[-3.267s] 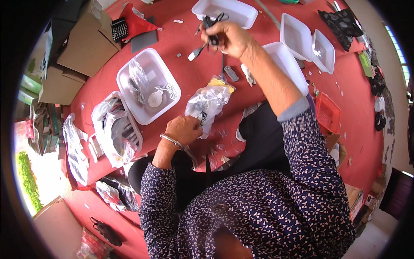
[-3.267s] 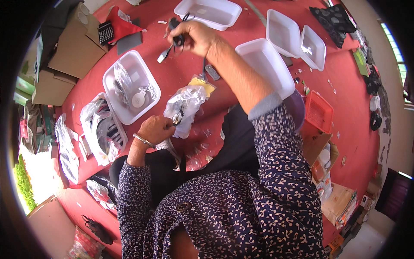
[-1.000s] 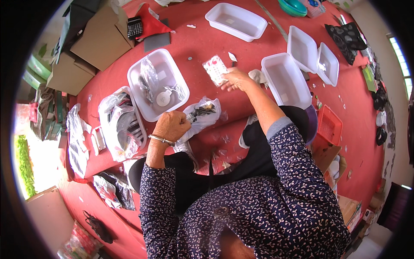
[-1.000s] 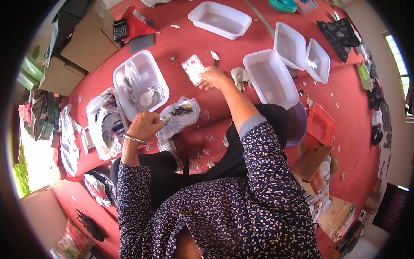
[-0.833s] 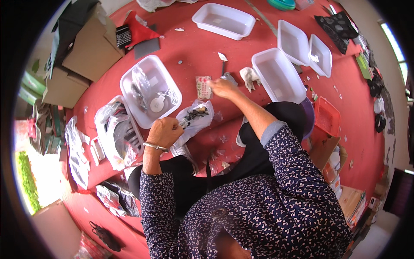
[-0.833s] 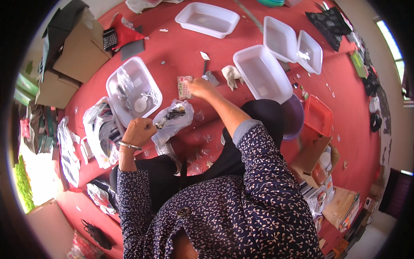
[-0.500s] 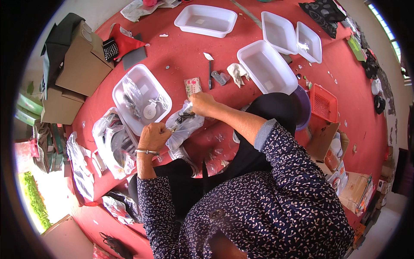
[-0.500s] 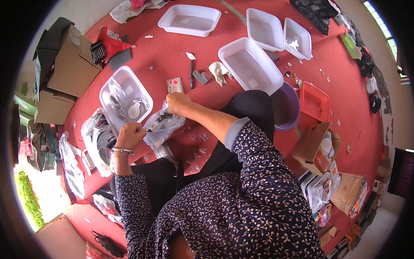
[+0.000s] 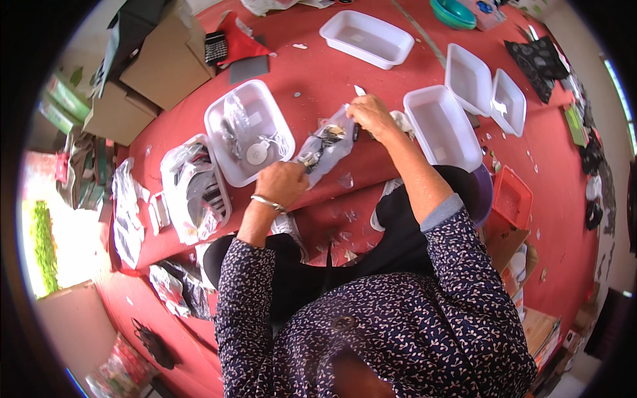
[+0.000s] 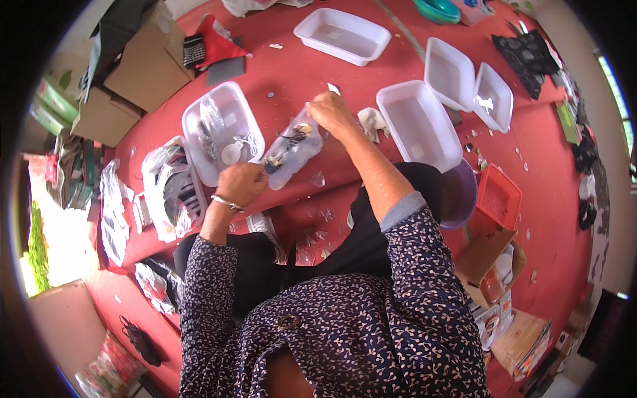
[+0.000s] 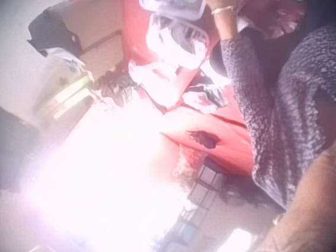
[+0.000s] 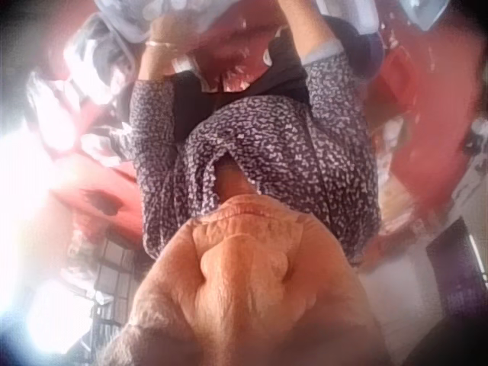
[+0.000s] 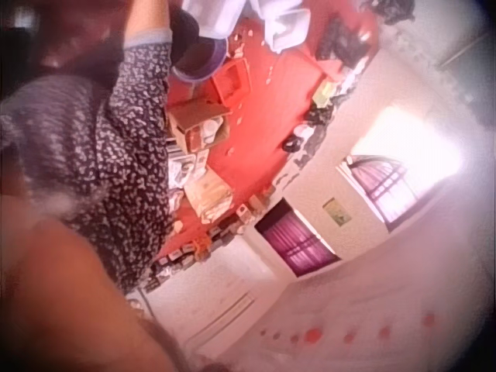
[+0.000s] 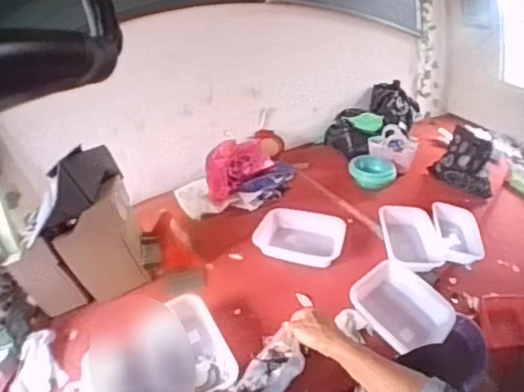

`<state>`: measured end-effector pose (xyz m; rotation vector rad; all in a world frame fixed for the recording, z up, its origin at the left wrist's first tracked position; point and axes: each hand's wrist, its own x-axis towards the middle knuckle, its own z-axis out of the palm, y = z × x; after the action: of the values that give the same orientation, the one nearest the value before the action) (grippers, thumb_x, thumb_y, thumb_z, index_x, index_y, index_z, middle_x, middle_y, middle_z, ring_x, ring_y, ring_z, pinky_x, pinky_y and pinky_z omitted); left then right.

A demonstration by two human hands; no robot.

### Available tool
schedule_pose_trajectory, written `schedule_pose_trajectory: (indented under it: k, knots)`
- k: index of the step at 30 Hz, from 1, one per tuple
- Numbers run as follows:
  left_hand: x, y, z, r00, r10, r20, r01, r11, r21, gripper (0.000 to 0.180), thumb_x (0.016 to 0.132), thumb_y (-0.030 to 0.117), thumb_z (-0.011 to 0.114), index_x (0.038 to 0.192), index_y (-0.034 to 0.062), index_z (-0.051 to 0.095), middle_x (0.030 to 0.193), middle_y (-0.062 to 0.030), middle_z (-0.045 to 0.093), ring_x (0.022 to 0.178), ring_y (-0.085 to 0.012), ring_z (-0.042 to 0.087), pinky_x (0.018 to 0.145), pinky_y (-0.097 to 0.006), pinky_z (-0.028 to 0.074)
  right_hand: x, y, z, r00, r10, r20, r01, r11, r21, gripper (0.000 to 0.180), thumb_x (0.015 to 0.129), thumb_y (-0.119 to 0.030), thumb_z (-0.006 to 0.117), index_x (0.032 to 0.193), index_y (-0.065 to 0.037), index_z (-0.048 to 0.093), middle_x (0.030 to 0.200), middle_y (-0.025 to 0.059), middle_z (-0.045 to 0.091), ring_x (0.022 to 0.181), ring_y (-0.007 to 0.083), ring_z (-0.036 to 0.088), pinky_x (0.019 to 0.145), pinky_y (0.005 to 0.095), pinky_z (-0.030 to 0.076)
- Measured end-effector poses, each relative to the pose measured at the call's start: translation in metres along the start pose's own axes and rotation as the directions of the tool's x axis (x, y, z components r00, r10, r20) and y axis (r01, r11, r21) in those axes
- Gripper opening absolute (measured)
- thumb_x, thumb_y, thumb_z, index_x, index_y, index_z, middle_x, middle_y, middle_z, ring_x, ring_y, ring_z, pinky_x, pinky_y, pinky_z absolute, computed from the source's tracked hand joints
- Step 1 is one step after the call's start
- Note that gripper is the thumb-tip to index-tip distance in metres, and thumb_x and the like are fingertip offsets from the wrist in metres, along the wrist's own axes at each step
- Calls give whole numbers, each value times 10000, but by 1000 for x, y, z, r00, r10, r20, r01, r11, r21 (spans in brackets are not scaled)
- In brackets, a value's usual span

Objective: The person sits on the floor and sorts small items from plastic bags into white plastic containers. They handle various objects including cables, small electronics, and miscellaneous parts, placing them into different containers or back into bags.

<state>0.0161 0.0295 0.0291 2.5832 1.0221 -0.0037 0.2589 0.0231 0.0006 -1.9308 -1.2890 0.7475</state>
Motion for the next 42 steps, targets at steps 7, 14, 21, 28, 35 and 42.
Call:
schedule_pose_trajectory:
  k: [7, 14, 21, 28, 35, 42]
  knots:
    - [14, -15, 4, 931, 48, -361, -118, 978, -175, 64, 629, 66, 525, 668, 19, 511, 695, -135, 508, 708, -312, 519, 622, -379, 437, 4, -13, 7, 984, 46, 172, -116, 900, 420, 145, 701, -168, 547, 630, -42, 563, 588, 11, 522, 526, 74, 459, 450, 215, 349]
    - [18, 6, 32, 958, 33, -284, -121, 946, -300, 146, 591, 32, 506, 735, 9, 500, 775, -153, 494, 703, -326, 527, 635, -404, 447, -8, -22, 46, 878, -88, 470, 45, 994, 103, 92, 731, -118, 557, 693, -37, 579, 616, -17, 517, 561, 63, 456, 516, 211, 370]
    - [-2, 18, -1, 906, 71, -418, -159, 971, -179, 83, 622, 88, 531, 700, 60, 524, 719, -111, 505, 612, -268, 567, 508, -376, 459, 6, -46, 7, 940, 71, 334, -263, 774, 576, 116, 783, -119, 518, 775, -32, 594, 541, -52, 455, 404, 19, 324, 363, 178, 235]
    - [-1, 9, 23, 911, 337, -236, -326, 941, 86, 60, 618, 85, 551, 666, 67, 518, 722, -79, 514, 632, -221, 547, 524, -332, 465, 22, -22, 16, 933, 168, 318, -319, 795, 516, 109, 776, -118, 543, 687, -55, 549, 511, -63, 428, 385, 14, 317, 345, 168, 235]
    - [3, 15, 10, 897, 249, -364, -287, 956, -54, 81, 641, 83, 545, 705, 51, 507, 709, -91, 492, 638, -236, 542, 536, -344, 465, 20, -39, 16, 968, 109, 224, -216, 817, 535, 131, 775, -143, 565, 661, -99, 519, 546, -51, 464, 428, 19, 369, 367, 159, 270]
    - [-1, 10, 32, 963, 195, -186, -199, 980, -4, 131, 661, 51, 517, 791, 43, 499, 768, -105, 530, 702, -250, 565, 565, -344, 479, 14, -24, 24, 928, 159, 338, -298, 861, 412, 44, 752, -92, 571, 747, -55, 548, 590, -25, 495, 447, 33, 404, 365, 173, 303]
